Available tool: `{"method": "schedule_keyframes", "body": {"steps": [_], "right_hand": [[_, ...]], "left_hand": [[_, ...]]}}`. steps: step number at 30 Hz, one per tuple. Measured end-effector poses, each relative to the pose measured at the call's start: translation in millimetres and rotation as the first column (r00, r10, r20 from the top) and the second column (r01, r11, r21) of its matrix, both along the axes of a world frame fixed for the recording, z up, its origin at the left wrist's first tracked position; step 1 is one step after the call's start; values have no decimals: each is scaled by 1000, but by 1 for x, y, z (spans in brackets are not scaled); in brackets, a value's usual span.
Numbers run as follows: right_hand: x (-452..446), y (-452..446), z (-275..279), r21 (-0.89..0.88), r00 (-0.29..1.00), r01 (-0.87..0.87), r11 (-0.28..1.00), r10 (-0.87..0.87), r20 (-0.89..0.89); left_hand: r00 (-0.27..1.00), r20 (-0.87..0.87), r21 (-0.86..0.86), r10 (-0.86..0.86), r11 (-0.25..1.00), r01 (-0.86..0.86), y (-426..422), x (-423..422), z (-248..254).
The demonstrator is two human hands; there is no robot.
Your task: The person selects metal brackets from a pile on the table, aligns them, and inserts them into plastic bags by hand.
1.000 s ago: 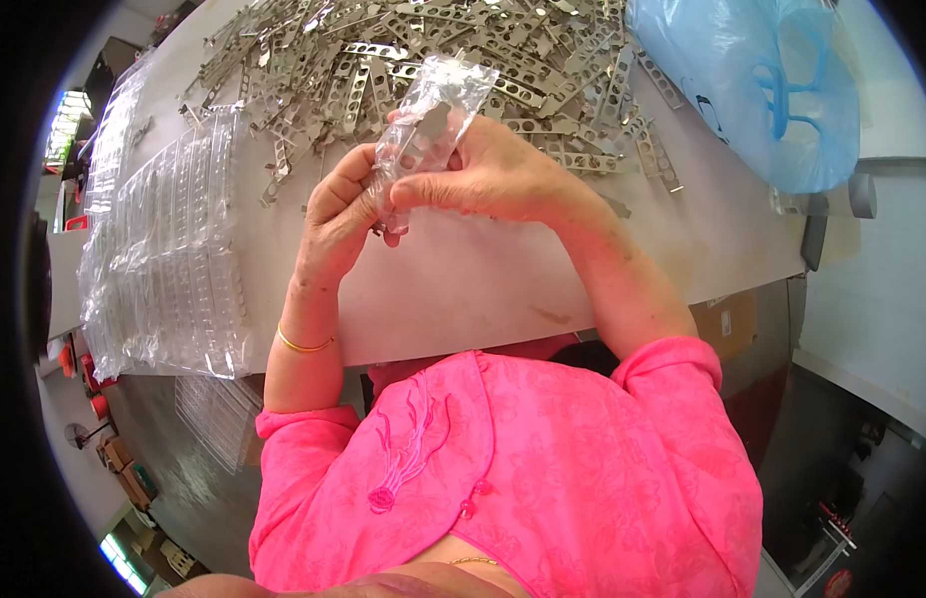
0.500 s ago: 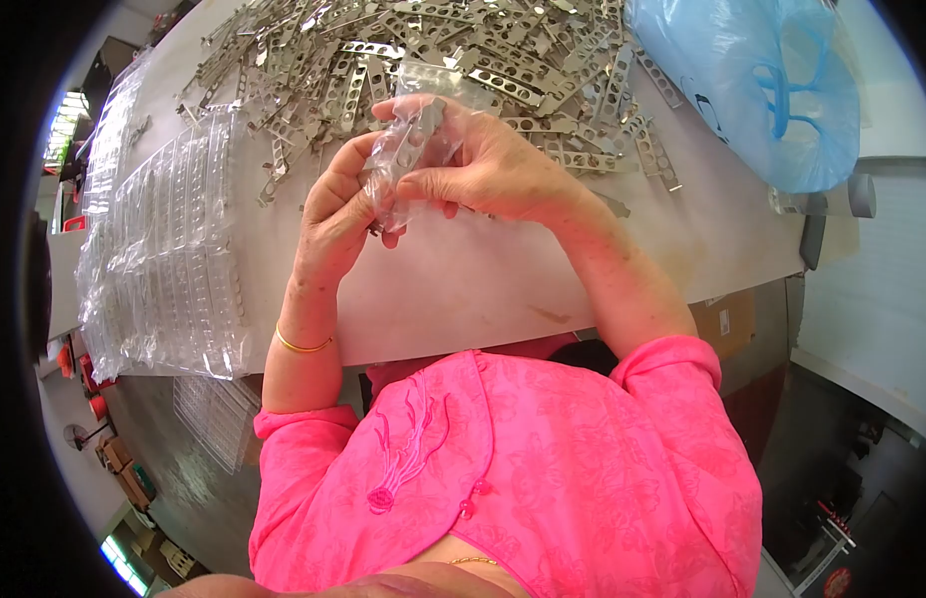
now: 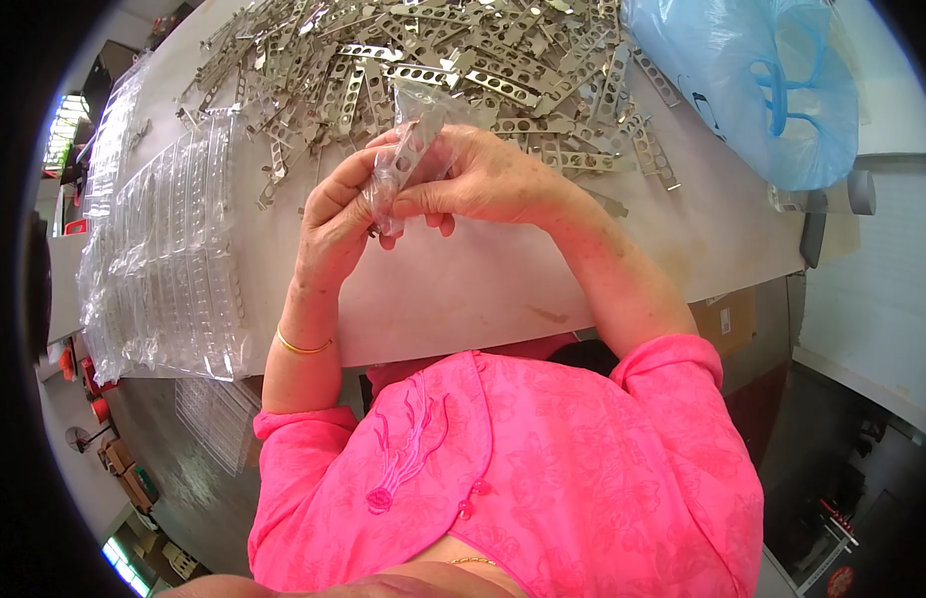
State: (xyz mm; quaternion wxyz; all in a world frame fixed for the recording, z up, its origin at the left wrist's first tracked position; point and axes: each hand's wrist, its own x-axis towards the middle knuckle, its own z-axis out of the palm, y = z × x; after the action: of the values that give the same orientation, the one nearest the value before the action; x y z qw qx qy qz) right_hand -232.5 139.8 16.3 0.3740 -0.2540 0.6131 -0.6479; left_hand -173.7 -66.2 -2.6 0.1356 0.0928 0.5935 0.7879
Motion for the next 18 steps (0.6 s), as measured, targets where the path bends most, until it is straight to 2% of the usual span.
{"method": "schedule_keyframes", "body": {"steps": [7,9,10,12,18], "right_hand": [[0,9,6,86,982,152,985,-141,-122],[-3,11,7,31,911,346,938,-328,-251],[-5,11,7,32,912,342,939,-324,-251],[-8,12,6,-142,860,478,867,-495,-125],[-5,11,10,-66,875,451,890,-455,-166]], "left_hand": [[996,-49,-31,79,996,-80,-2,0,-4],[997,-40,-52,69,996,-71,-3,1,-3],[998,-31,-73,52,996,-54,-3,1,-2],[998,-28,-98,50,994,-52,0,2,1],[999,-17,-115,43,992,-44,0,1,0]]}}
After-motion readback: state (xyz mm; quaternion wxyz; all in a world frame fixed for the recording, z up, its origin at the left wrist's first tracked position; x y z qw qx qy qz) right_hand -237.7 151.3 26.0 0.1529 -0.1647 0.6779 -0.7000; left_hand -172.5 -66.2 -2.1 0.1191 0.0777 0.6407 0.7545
